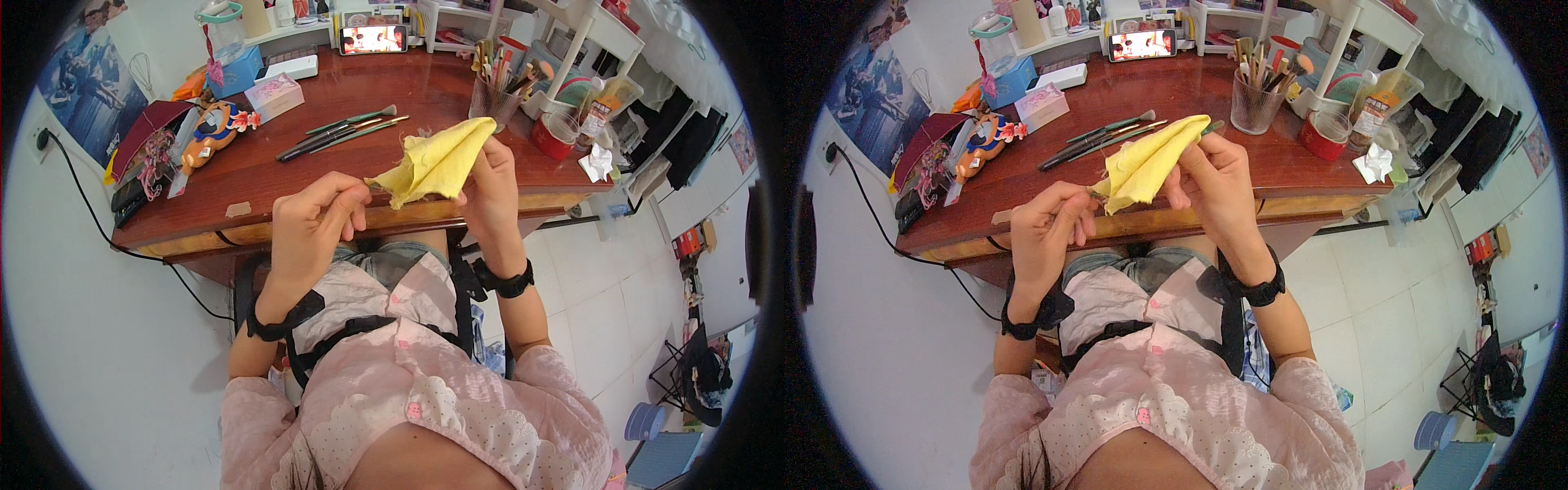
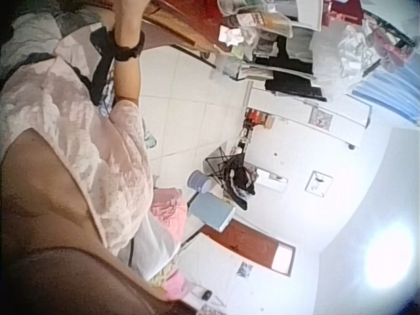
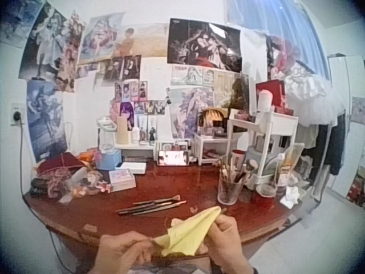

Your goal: The person is cleaning makeup or paint brushes using a yellow cloth.

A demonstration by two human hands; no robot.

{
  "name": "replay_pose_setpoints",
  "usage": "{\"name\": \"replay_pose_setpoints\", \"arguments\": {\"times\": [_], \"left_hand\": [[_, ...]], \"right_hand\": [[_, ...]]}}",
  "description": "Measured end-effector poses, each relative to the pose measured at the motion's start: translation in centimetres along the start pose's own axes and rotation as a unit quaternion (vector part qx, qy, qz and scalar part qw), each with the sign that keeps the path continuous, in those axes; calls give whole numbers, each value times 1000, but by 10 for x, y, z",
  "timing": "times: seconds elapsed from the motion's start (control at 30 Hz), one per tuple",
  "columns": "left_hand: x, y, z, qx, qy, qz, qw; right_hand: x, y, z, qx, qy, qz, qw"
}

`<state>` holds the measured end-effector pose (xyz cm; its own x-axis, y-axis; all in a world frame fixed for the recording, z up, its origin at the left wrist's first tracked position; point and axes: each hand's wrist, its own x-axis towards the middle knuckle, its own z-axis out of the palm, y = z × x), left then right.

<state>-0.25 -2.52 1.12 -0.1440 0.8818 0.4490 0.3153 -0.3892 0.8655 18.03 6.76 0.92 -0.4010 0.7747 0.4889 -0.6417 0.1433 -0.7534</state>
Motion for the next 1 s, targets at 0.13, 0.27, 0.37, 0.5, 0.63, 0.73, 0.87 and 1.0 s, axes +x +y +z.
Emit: {"name": "replay_pose_setpoints", "arguments": {"times": [0.13, 0.27, 0.37, 0.5, 0.63, 0.73, 0.87, 1.0], "left_hand": [[2, -2, -3, -35, -83, -47, 995], [5, -3, -6, -142, -167, -137, 966], [4, -10, -2, -207, -166, -158, 951], [5, -8, 6, -178, -91, -94, 975], [3, -10, 9, -134, -37, -19, 990], [3, -13, 3, -93, -60, 14, 994], [3, -11, 1, -70, -72, -30, 994], [3, -13, 0, -149, -132, -63, 978]], "right_hand": [[-3, 3, 6, -12, 7, 0, 1000], [-4, 5, 9, -11, -5, 18, 1000], [-5, 9, 12, -69, -22, 9, 997], [-4, 5, 12, -78, -50, -16, 996], [-4, 1, 14, -69, -2, -14, 998], [-6, 0, 14, -56, 6, -9, 998], [-6, 10, 16, -67, -33, -4, 997], [-7, 13, 20, -60, -61, 22, 996]]}}
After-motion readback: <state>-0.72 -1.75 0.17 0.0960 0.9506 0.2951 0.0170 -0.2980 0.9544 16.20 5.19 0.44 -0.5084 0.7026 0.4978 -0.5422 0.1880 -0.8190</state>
